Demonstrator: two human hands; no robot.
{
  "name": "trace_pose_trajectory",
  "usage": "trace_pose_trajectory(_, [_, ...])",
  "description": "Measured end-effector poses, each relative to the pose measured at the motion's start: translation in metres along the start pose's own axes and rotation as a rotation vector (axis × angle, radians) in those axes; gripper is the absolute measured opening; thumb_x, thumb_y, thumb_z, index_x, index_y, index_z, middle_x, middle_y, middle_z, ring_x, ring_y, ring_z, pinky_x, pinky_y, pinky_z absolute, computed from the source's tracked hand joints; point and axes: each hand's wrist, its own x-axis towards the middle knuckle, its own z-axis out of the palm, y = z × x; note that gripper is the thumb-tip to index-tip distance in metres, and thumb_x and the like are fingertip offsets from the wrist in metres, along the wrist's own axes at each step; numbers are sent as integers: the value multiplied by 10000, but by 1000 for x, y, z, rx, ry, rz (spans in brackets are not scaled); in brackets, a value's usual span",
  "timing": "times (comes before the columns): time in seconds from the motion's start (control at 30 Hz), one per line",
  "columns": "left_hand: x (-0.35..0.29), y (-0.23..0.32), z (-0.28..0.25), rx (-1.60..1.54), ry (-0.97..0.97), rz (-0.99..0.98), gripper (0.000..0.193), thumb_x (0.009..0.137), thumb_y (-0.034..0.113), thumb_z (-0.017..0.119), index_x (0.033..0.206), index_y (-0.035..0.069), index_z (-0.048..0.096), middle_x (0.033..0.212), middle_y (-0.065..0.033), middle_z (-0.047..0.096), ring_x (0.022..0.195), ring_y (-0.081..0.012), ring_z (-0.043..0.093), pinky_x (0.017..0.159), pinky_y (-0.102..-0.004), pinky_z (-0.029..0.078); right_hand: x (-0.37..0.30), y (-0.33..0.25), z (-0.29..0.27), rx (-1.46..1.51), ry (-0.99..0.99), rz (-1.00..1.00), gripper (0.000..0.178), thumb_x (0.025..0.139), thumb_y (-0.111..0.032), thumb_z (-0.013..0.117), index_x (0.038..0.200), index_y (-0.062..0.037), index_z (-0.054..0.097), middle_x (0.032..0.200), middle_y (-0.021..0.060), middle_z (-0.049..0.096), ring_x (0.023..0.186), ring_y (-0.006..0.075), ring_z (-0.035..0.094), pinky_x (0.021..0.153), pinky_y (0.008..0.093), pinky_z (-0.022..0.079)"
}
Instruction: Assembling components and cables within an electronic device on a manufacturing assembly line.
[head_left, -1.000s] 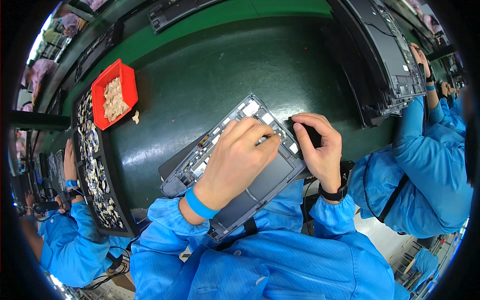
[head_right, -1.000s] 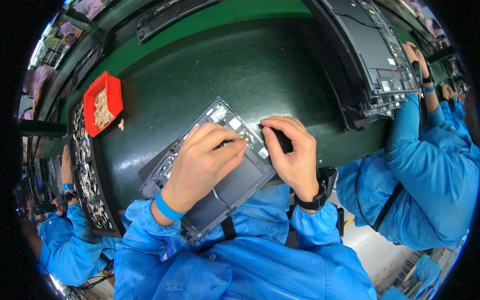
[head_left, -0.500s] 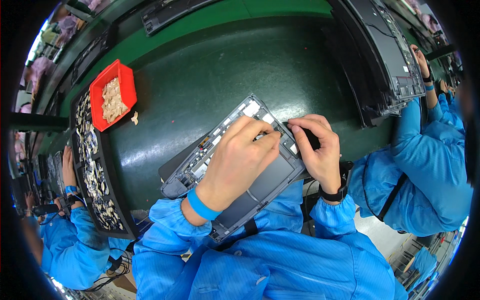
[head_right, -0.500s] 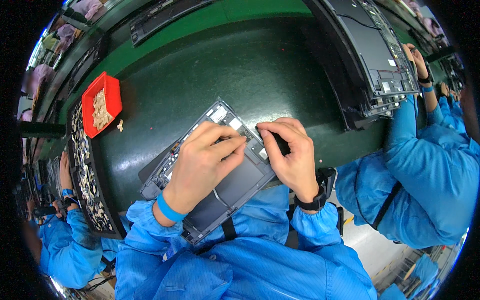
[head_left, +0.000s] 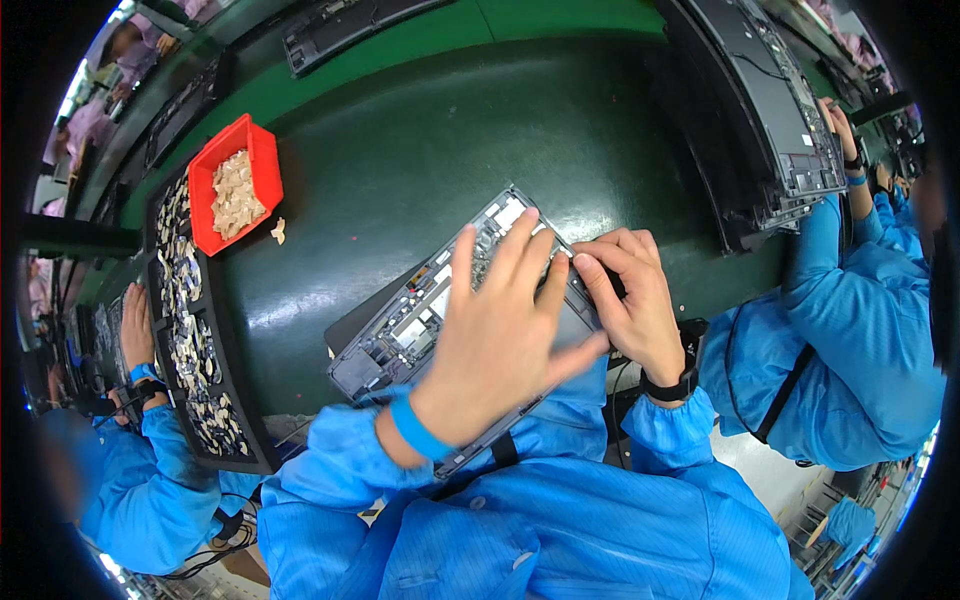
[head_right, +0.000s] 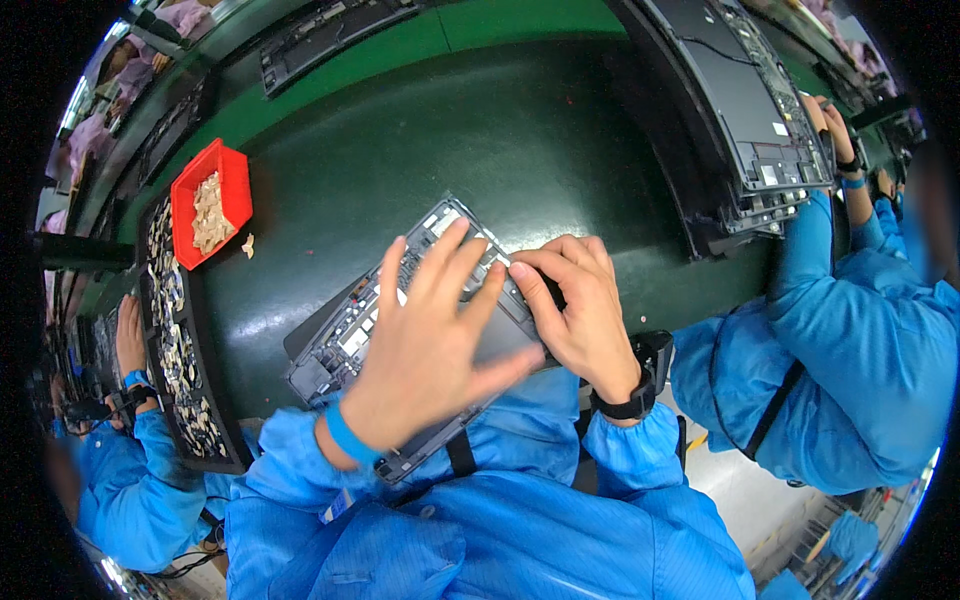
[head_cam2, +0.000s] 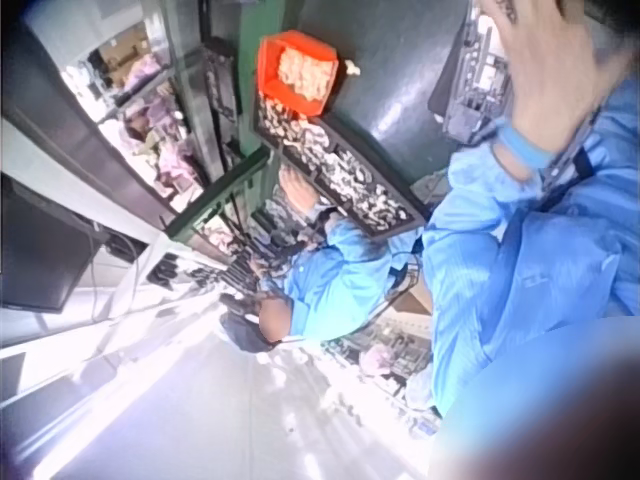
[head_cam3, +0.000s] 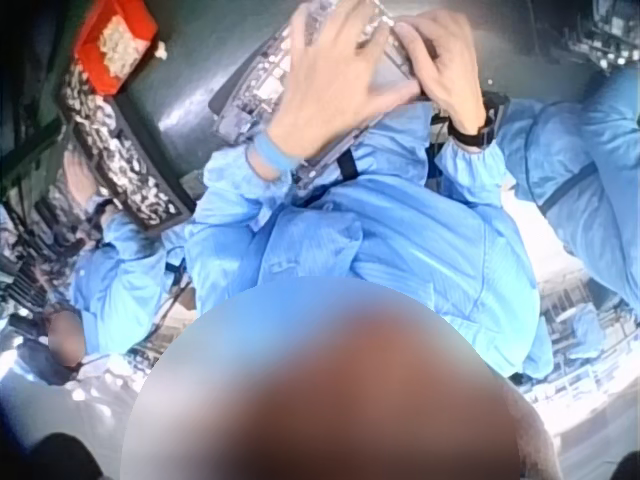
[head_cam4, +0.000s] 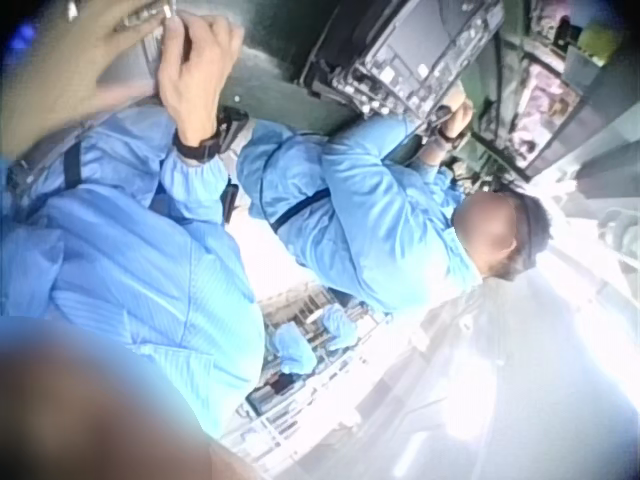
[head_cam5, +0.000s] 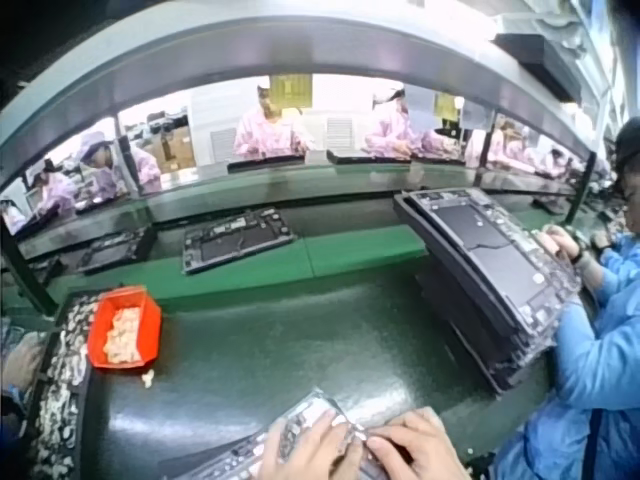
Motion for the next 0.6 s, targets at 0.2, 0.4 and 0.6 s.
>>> trace_pose_trajectory(0.2, [-48, 19, 19, 137, -152, 9, 794, 873, 352, 733, 1415, -176, 493, 1557, -370, 385, 1505, -465, 348, 1248, -506, 309, 0, -26, 10, -198, 1, 60, 177, 968, -167, 666, 1073, -30, 705, 1033, 151, 646, 1013, 347, 579, 908, 437, 450])
trace_pose_trajectory(0.4, [-52, 8, 0, 63, -33, 141, 733, 798, 205, 740, 1392, -163, 519, 1469, -383, 476, 1442, -486, 435, 1226, -504, 346, 8, -36, 1, 642, -262, 553, 219, 1075, -241, 596, 1154, -39, 624, 874, 37, 691, 810, 79, 608, 701, 272, 487])
trace_pose_trajectory(0.6, [-59, -30, -56, -94, 159, 76, 588, 900, 254, 752, 1447, 97, 603, 1492, -116, 581, 1467, -290, 472, 1217, -661, 228, 112, -13, 20, 682, 204, 246, 394, 1070, -201, 600, 1389, 27, 569, 1268, 69, 661, 1131, 119, 607, 1010, 270, 468])
